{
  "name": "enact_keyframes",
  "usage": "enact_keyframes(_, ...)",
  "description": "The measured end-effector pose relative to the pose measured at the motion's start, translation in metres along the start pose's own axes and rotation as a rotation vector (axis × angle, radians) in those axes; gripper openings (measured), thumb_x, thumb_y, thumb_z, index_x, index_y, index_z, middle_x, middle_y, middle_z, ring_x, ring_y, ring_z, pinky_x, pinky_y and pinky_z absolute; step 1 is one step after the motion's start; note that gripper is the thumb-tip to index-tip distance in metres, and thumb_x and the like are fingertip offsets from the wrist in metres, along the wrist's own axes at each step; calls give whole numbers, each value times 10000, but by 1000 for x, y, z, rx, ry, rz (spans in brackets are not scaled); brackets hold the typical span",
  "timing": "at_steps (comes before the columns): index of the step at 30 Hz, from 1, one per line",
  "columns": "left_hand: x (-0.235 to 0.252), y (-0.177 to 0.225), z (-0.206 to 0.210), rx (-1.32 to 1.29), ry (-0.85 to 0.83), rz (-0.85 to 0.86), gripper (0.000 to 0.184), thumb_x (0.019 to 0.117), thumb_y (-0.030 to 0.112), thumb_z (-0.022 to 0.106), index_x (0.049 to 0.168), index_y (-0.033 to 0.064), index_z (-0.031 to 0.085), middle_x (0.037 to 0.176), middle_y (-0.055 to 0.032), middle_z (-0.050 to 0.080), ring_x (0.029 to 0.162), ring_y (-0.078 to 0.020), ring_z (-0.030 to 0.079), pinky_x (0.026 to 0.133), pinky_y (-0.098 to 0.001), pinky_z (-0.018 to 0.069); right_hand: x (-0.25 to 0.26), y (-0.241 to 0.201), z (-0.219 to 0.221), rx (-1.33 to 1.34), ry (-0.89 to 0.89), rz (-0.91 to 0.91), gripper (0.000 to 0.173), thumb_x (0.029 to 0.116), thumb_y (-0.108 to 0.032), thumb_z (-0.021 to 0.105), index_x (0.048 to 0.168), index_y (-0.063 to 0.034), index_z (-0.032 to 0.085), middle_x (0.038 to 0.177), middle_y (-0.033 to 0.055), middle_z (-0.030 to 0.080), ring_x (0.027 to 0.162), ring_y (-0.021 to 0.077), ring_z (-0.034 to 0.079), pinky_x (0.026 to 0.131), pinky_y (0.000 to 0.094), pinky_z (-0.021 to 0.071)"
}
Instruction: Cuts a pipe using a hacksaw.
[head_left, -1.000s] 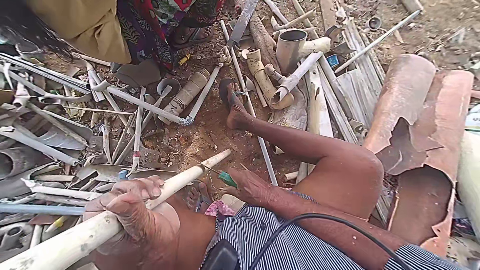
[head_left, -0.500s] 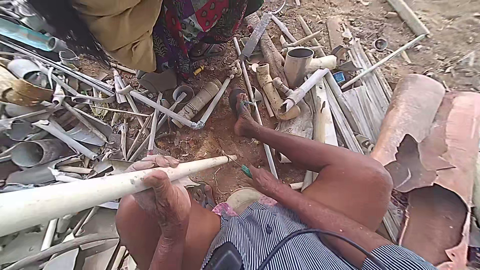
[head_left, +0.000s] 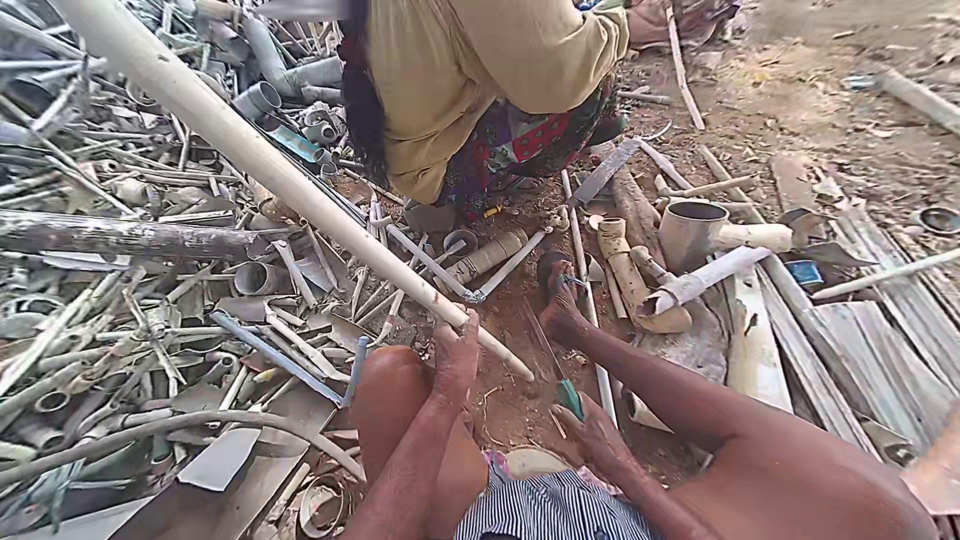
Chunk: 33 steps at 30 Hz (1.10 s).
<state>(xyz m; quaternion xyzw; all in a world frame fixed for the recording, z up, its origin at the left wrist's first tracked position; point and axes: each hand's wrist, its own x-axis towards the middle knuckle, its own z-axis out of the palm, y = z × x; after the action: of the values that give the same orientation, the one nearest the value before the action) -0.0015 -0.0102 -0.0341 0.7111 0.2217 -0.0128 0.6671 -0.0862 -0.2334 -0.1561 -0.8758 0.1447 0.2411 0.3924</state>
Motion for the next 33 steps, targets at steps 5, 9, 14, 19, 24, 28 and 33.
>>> enact_keyframes(5, 6, 2, 4, 150, -53, -31, 425, 1037, 160, 608, 1372, -83, 513, 1311, -272, 596, 1236, -321, 580, 1067, -453, 444, -3, 0, -1, 126, 71, -68, 412, 991, -229, 669, 1183, 125, 585, 882, 253, 633, 757, 345, 623, 747, 530, 499)
enact_keyframes(9, 8, 5, 9, 186, -13, 22, 433, 976, 205, 712, 1277, -83, 594, 1196, -253, 652, 1118, -314, 638, 1005, -449, 491, -9, 3, -2, 128, 94, -91, 411, 988, -232, 673, 1184, 120, 590, 883, 246, 635, 761, 339, 620, 747, 530, 496)
enact_keyframes(14, 12, 18, 22, -95, 84, 390, 370, 879, 30, 756, 1172, -122, 587, 967, -123, 694, 869, -86, 668, 831, -240, 551, -12, 1, -9, 171, 158, -120, 411, 988, -214, 669, 1184, 136, 583, 885, 260, 635, 742, 342, 622, 733, 526, 507)
enact_keyframes(19, 30, 50, 30, -377, 155, 592, 277, 966, 31, 571, 1184, -124, 500, 856, -59, 634, 746, -58, 664, 748, -226, 582, -11, 4, -12, 183, 178, -125, 434, 991, -232, 661, 1198, 141, 578, 907, 265, 640, 754, 340, 636, 741, 522, 518)
enact_keyframes(24, 42, 75, 24, -391, 63, 625, 273, 1075, 116, 406, 1276, -43, 502, 941, -24, 664, 815, -59, 672, 799, -245, 572, -9, 8, -9, 182, 192, -128, 406, 988, -203, 666, 1176, 148, 585, 900, 262, 634, 751, 334, 620, 742, 515, 510)
enact_keyframes(28, 52, 97, 5, -306, -161, 592, 307, 934, -48, 661, 1227, -25, 572, 1021, -59, 715, 877, -98, 712, 816, -275, 601, -3, 15, -8, 187, 211, -99, 418, 981, -207, 670, 1197, 142, 589, 925, 268, 643, 780, 343, 632, 764, 519, 515)
enact_keyframes(33, 71, 107, 4, -76, -117, 659, 462, 735, -4, 870, 1094, 23, 580, 859, -14, 635, 731, -20, 618, 679, -203, 539, 2, 19, -4, 190, 206, -52, 398, 987, -198, 662, 1192, 134, 587, 905, 253, 639, 732, 323, 623, 724, 509, 518)
